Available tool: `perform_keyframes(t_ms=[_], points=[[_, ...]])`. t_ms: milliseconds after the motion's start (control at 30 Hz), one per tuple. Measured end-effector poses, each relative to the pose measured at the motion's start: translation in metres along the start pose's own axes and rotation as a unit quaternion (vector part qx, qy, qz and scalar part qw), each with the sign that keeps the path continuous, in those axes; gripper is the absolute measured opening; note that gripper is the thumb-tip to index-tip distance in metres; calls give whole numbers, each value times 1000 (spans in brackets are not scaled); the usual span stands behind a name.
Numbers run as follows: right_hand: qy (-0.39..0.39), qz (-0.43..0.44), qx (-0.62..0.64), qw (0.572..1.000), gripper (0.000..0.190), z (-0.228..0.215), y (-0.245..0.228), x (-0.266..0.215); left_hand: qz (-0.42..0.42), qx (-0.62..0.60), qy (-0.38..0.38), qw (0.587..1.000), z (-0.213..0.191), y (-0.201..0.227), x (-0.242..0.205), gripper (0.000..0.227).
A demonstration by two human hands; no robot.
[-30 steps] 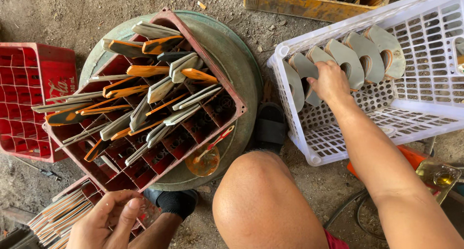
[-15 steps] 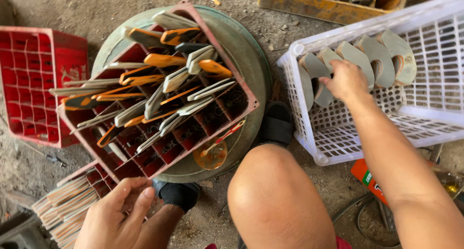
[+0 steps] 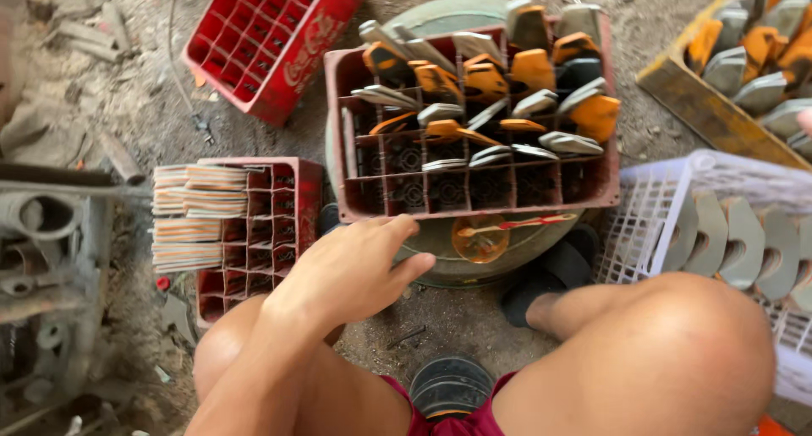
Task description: The person sits on the ground and repeatedly picks up orange and gray metal pieces from a crate, aligns them together, and places the assembled pairs into a white basket. The process is repeated for multiple units.
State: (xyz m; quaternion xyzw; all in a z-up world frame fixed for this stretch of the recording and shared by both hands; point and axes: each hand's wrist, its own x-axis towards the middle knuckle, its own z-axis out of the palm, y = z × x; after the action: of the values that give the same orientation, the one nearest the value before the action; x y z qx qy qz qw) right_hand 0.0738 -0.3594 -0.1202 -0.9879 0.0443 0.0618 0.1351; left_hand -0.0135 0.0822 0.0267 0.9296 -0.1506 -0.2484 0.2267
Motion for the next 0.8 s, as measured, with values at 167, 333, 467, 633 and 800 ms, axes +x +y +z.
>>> perform_keyframes(t_ms=[167,333,467,633,800], points=[[-9,-99,-58,993,33,-99,-148,-18,-62,-8,-48,997,1,-15,-5,39],[-99,-173,-175,964,28,-106,-257,-14,-70,-24,-30,997,-7,-48,4,24],[-169,-226,-156,947,30,-56,-283,-10,-65,-75,-35,994,-17,-76,1,19],[-108,-314,-117,936,26,-23,-275,-7,-54,-154,10,987,-31,-95,-10,25],[40,-376,-70,923,24,-16,-266,5,-70,-160,8,985,-34,-97,-13,31]])
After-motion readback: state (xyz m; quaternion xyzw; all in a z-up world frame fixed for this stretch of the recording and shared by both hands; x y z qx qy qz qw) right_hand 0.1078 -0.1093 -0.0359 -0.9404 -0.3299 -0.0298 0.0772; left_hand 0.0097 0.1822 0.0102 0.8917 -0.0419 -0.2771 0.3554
